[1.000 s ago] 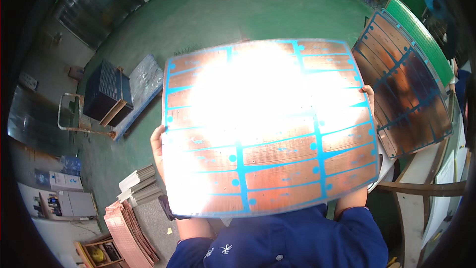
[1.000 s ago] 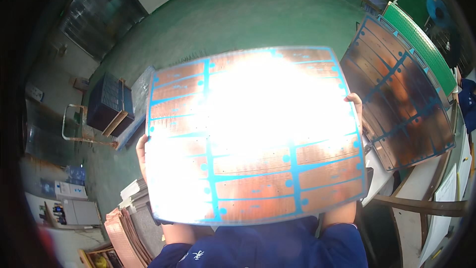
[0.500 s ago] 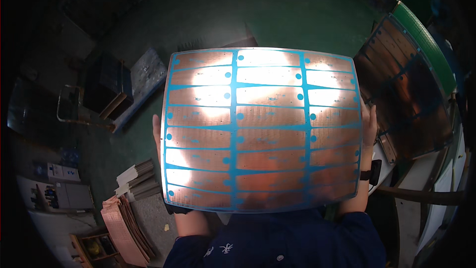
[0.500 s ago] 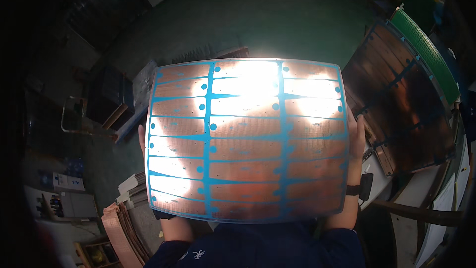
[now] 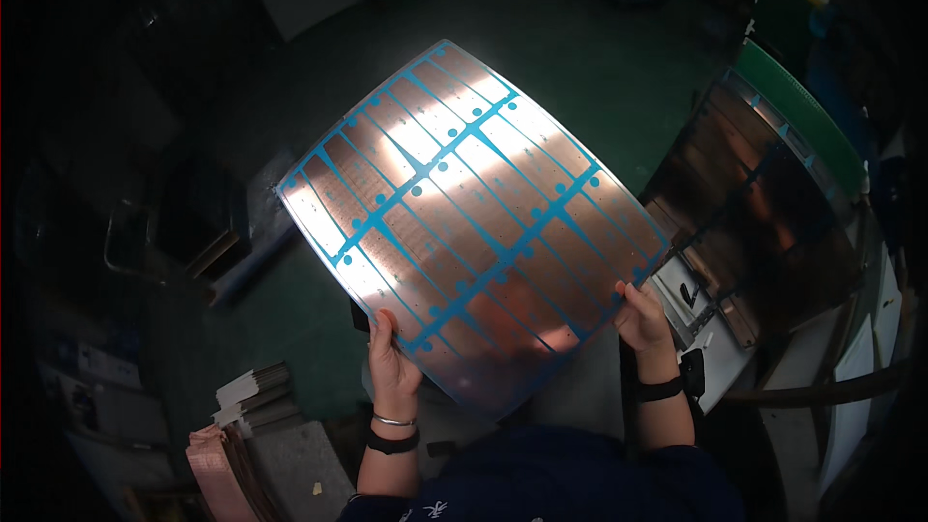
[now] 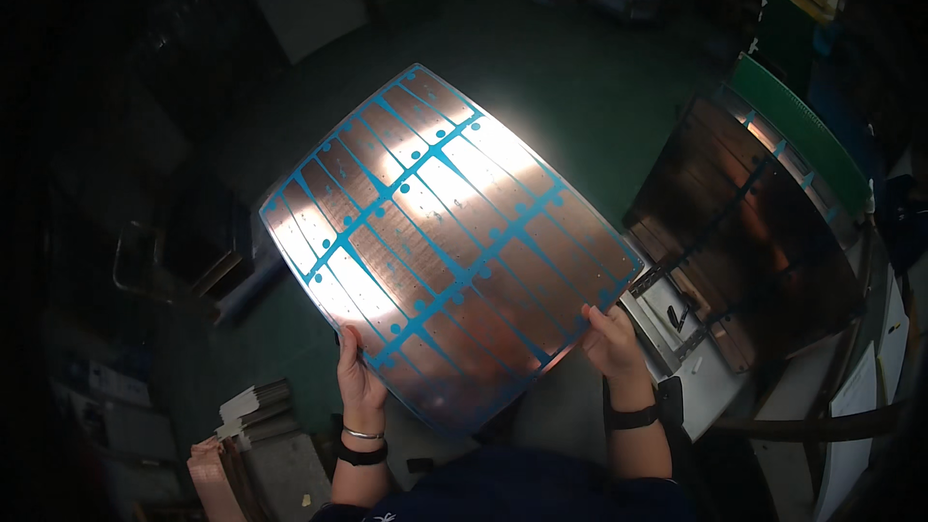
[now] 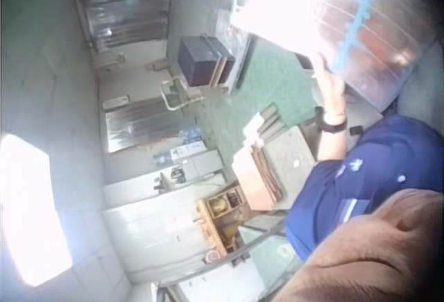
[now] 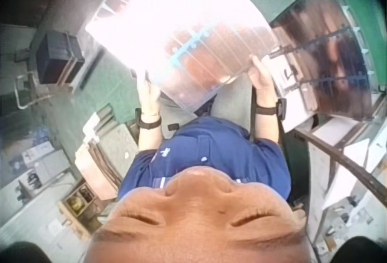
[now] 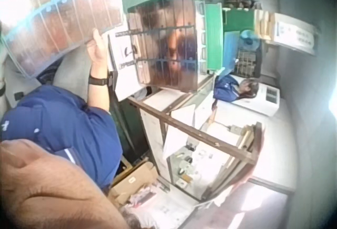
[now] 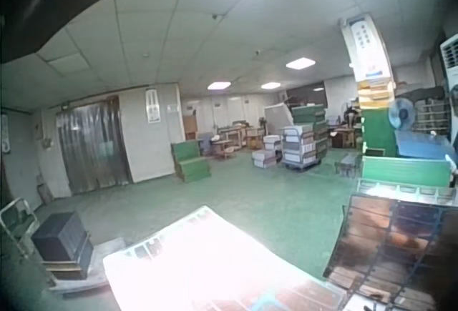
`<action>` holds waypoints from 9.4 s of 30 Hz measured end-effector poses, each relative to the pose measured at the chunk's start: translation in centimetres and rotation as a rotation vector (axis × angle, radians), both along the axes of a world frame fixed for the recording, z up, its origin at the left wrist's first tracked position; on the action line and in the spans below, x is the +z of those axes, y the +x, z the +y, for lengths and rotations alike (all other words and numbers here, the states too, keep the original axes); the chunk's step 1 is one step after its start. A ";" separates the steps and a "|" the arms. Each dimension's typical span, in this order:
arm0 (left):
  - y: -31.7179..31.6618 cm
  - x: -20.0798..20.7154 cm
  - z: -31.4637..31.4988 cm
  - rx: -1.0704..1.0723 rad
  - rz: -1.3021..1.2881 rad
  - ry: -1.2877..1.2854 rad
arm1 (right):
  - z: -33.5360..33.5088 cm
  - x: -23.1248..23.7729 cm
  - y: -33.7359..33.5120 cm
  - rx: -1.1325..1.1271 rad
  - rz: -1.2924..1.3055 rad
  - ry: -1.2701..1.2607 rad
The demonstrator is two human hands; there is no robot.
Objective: Inspecting and sorting thin metal or printed circuit board sheets from a drying rack.
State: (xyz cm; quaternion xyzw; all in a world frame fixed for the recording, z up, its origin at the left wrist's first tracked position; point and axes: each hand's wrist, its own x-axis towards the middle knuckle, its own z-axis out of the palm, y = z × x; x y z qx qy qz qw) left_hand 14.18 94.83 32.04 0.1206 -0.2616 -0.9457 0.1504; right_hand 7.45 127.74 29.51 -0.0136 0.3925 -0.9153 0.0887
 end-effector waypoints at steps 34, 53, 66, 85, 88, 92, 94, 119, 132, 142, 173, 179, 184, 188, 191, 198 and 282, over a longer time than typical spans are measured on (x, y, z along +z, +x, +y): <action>-14.7 -8.7 5.0 0.083 -0.087 -1.983 | 0.8 15.1 -0.2 -0.597 0.590 1.097; -14.6 -8.7 4.8 0.072 -0.156 -2.100 | -9.9 12.3 -8.8 -0.153 0.493 1.390; -14.3 -8.6 4.8 0.064 -0.157 -2.160 | -13.8 9.5 -17.1 -0.059 0.546 1.591; -14.3 -8.8 4.8 -0.009 -0.183 -2.142 | -15.2 -5.0 -9.7 0.058 0.708 1.726; -14.5 -8.9 4.9 0.041 -0.177 -2.166 | -14.9 -5.0 -8.4 0.075 0.696 1.746; -14.5 -8.9 4.9 0.038 -0.165 -2.125 | -14.6 -5.5 -7.7 0.042 0.729 1.785; -14.5 -9.1 4.8 0.039 -0.170 -2.121 | -14.5 -5.9 -7.4 0.015 0.749 1.788; -12.3 -6.6 2.4 -0.140 -0.045 -0.631 | 4.7 13.8 -2.7 -0.645 0.420 0.337; -5.4 -3.0 -1.4 -0.159 0.094 -0.081 | 3.0 3.5 1.2 -0.415 0.178 0.120; -3.7 0.0 -3.2 -0.183 0.058 -0.187 | 5.2 3.1 -1.5 0.294 0.065 0.409; 1.9 -3.2 -6.8 -0.005 -0.162 -0.347 | 4.0 4.7 -0.8 -0.423 -0.018 -0.086; 1.6 -0.7 -5.2 0.042 -0.188 -0.634 | 6.2 4.9 1.9 -0.199 0.079 0.389; 2.1 -1.4 -5.8 -0.006 -0.218 -0.651 | 6.6 4.5 2.8 -0.189 0.087 0.520; 2.0 -0.9 -5.5 0.002 -0.242 -0.607 | 6.5 4.3 3.2 -0.209 0.102 0.524; 2.1 0.3 -6.1 -0.041 -0.234 -0.568 | 6.8 3.6 2.9 -0.188 0.150 0.519; 2.3 2.3 -10.1 0.079 -0.071 -0.732 | 6.1 5.7 1.4 -0.166 0.285 0.453; 2.8 -1.1 -0.9 -0.165 -0.133 -0.376 | 14.6 4.0 10.5 -0.324 0.172 0.285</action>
